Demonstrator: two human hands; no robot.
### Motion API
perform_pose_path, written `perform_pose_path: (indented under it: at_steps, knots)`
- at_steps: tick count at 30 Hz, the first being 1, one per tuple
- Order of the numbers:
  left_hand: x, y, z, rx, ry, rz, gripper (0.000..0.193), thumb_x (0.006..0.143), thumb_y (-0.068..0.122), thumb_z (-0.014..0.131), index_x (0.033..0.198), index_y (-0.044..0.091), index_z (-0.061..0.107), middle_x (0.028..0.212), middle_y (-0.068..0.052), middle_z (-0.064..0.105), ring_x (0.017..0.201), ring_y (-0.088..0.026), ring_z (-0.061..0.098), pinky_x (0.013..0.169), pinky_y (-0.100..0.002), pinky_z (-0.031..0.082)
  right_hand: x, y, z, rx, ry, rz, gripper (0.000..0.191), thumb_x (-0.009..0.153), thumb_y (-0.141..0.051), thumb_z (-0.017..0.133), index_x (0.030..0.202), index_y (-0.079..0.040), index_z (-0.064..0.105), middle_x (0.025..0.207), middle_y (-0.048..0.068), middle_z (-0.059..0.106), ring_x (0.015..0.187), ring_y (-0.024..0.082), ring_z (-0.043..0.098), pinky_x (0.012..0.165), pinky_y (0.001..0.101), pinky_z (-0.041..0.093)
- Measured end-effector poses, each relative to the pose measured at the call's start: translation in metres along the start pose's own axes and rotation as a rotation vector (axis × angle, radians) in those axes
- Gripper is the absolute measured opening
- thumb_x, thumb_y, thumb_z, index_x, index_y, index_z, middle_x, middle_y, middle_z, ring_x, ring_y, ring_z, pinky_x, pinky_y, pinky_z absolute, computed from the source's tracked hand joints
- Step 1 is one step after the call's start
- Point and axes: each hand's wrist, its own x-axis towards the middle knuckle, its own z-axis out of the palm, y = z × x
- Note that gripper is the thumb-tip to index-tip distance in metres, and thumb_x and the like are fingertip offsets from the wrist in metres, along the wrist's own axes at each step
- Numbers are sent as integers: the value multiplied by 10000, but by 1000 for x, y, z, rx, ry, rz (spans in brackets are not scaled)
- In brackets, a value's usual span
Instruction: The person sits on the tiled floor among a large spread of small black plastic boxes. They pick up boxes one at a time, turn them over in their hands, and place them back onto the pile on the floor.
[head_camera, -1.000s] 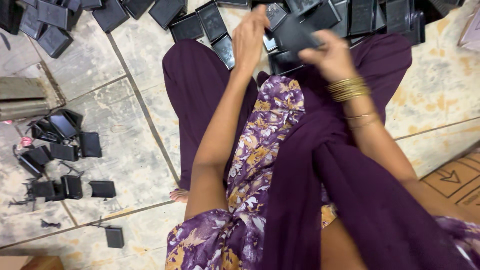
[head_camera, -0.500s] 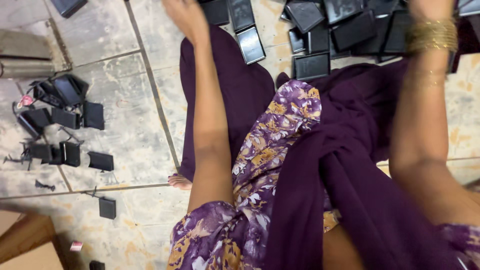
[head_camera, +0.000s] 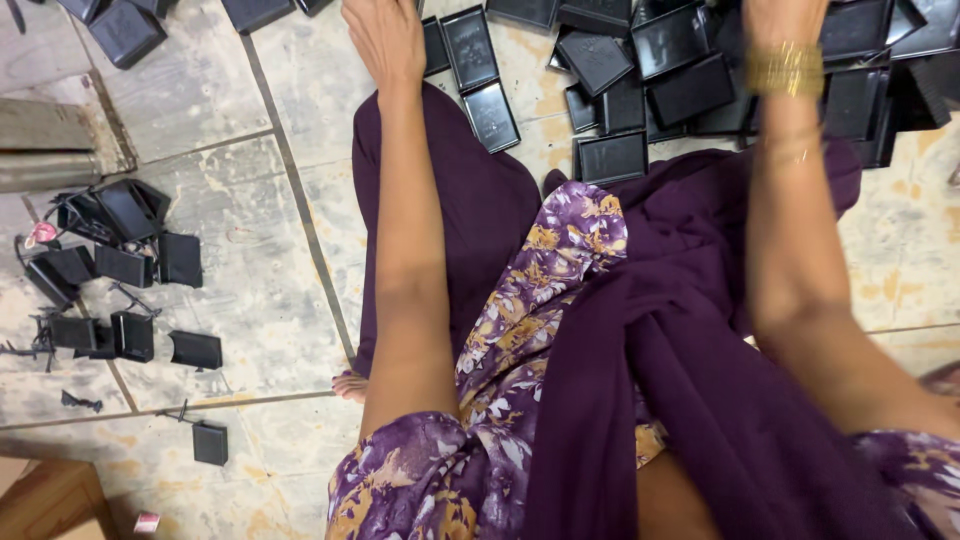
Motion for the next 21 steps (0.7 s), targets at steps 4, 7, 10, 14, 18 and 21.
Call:
perform_pose_path:
  at_steps: [4, 7, 10, 14, 18, 21]
  knots:
    - [-9, 14, -6, -648, 245, 43, 520, 1135, 326, 571, 1516, 11, 411, 1501, -213, 480, 1409, -386, 459, 1181, -419, 365, -48, 19, -10, 281, 7, 11, 222, 1019, -44, 668, 1101, -25, 463, 908, 89, 605, 820, 179, 675, 706, 333, 613]
    - [-37, 37, -29, -1322, -110, -243, 556, 1055, 401, 596, 1518, 127, 453, 1410, -85, 551, 1209, -202, 559, 995, -333, 495, -97, 44, -29, 787, -73, 261, 221, 992, -36, 659, 1090, -37, 462, 960, 80, 604, 851, 171, 680, 719, 342, 647]
    - [-88, 76, -52, -1511, -543, -221, 551, 1016, 344, 697, 1496, 207, 462, 1261, -43, 549, 1053, -152, 580, 738, -303, 565, -127, 44, -45, 1202, -148, 468, 226, 971, -28, 657, 1076, -79, 463, 1052, 48, 571, 899, 151, 662, 737, 360, 688]
    - [-134, 135, -59, -1446, -849, -54, 561, 1040, 282, 732, 1538, 211, 483, 1220, -80, 574, 1078, -181, 602, 795, -298, 569, -138, -16, -49, 1218, -221, 279, 321, 1011, -33, 721, 1127, -74, 424, 1089, 40, 529, 941, 148, 632, 739, 352, 672]
    - [-147, 156, -59, -1488, -953, 0, 573, 1027, 269, 717, 1527, 210, 445, 1232, -115, 578, 1121, -214, 625, 861, -338, 607, -142, -90, -47, 925, -160, -312, 407, 960, -48, 772, 1095, -25, 388, 1202, 192, 539, 1074, 251, 580, 834, 398, 551]
    - [-148, 147, -61, -1457, -903, 57, 558, 1062, 281, 688, 1554, 200, 439, 1298, -143, 597, 1222, -231, 611, 1007, -355, 552, -142, -115, -54, 1009, -322, -324, 425, 987, -138, 789, 1124, -55, 395, 1355, 190, 594, 1213, 211, 596, 914, 356, 569]
